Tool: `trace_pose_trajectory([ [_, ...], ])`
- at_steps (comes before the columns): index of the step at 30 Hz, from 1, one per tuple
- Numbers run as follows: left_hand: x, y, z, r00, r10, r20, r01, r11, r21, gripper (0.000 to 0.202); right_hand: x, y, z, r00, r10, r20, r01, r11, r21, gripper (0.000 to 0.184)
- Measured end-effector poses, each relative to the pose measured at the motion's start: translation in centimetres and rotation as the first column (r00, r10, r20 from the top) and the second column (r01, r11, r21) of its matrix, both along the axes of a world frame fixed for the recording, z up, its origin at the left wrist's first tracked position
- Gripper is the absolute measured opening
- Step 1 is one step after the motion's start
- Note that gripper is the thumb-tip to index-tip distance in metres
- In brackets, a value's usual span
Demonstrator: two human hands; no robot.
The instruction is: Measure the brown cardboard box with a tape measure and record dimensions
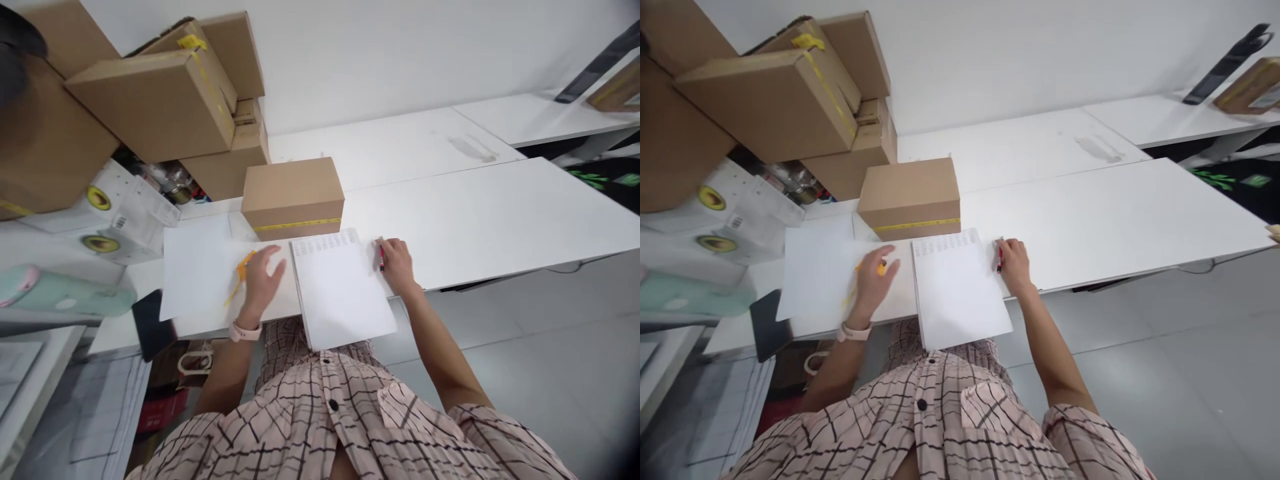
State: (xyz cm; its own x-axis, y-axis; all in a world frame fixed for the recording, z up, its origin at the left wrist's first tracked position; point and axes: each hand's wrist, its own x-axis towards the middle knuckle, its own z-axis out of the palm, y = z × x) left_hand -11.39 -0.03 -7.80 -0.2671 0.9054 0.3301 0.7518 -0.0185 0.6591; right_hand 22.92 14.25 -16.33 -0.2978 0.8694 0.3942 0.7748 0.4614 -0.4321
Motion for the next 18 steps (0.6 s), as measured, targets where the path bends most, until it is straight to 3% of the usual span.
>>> trace_pose_trajectory([
  [2, -3.5, -1.5, 0.6, 0.979, 0.183, -0.095, -0.187, 0.982, -0.033, 0.041, 0.5, 0.1, -0.6, 0.998, -0.055, -0.022, 0.055, 0.998, 0.004, 0.052],
  [5, -6.3, -2.6, -0.5, 0.955, 0.25, -0.158, -0.277, 0.943, -0.185, 0.067, 0.5, 0.4, -1.1, 0.991, -0.115, -0.074, 0.115, 0.993, 0.0, 0.051],
  [7, -6.8, -2.6, -1.9, 0.958, 0.233, -0.167, -0.271, 0.927, -0.26, 0.077, 0.3, 0.4, -1.0, 0.982, -0.145, -0.117, 0.146, 0.989, 0.0, 0.046],
  [9, -6.5, -2.2, -3.0, 0.951, 0.253, -0.178, -0.293, 0.921, -0.258, 0.075, 0.1, 0.0, -0.3, 0.965, -0.198, -0.172, 0.204, 0.979, 0.021, 0.042],
  [12, -5.5, -1.6, -2.8, 0.95, 0.311, -0.026, -0.309, 0.93, -0.199, 0.063, -1.0, -2.0, 1.9, 0.931, -0.248, -0.267, 0.273, 0.96, 0.062, 0.038],
  [14, -4.2, -1.3, -1.5, 0.947, 0.212, 0.239, -0.168, 0.967, -0.192, 0.055, -2.8, -4.1, 4.0, 0.907, -0.196, -0.372, 0.215, 0.977, 0.009, 0.035],
  [16, -2.5, -1.1, 0.3, 0.877, -0.004, 0.48, 0.094, 0.982, -0.164, 0.05, -5.6, -6.1, 6.2, 0.832, -0.095, -0.547, -0.004, 0.984, -0.176, 0.032],
  [17, -1.5, -0.9, 1.2, 0.831, -0.108, 0.545, 0.217, 0.966, -0.14, 0.049, -7.1, -7.0, 7.2, 0.761, -0.057, -0.646, -0.184, 0.936, -0.299, 0.034],
  [18, -0.6, -0.8, 2.1, 0.797, -0.185, 0.575, 0.308, 0.943, -0.123, 0.048, -8.6, -7.8, 8.1, 0.673, -0.044, -0.738, -0.366, 0.848, -0.384, 0.037],
])
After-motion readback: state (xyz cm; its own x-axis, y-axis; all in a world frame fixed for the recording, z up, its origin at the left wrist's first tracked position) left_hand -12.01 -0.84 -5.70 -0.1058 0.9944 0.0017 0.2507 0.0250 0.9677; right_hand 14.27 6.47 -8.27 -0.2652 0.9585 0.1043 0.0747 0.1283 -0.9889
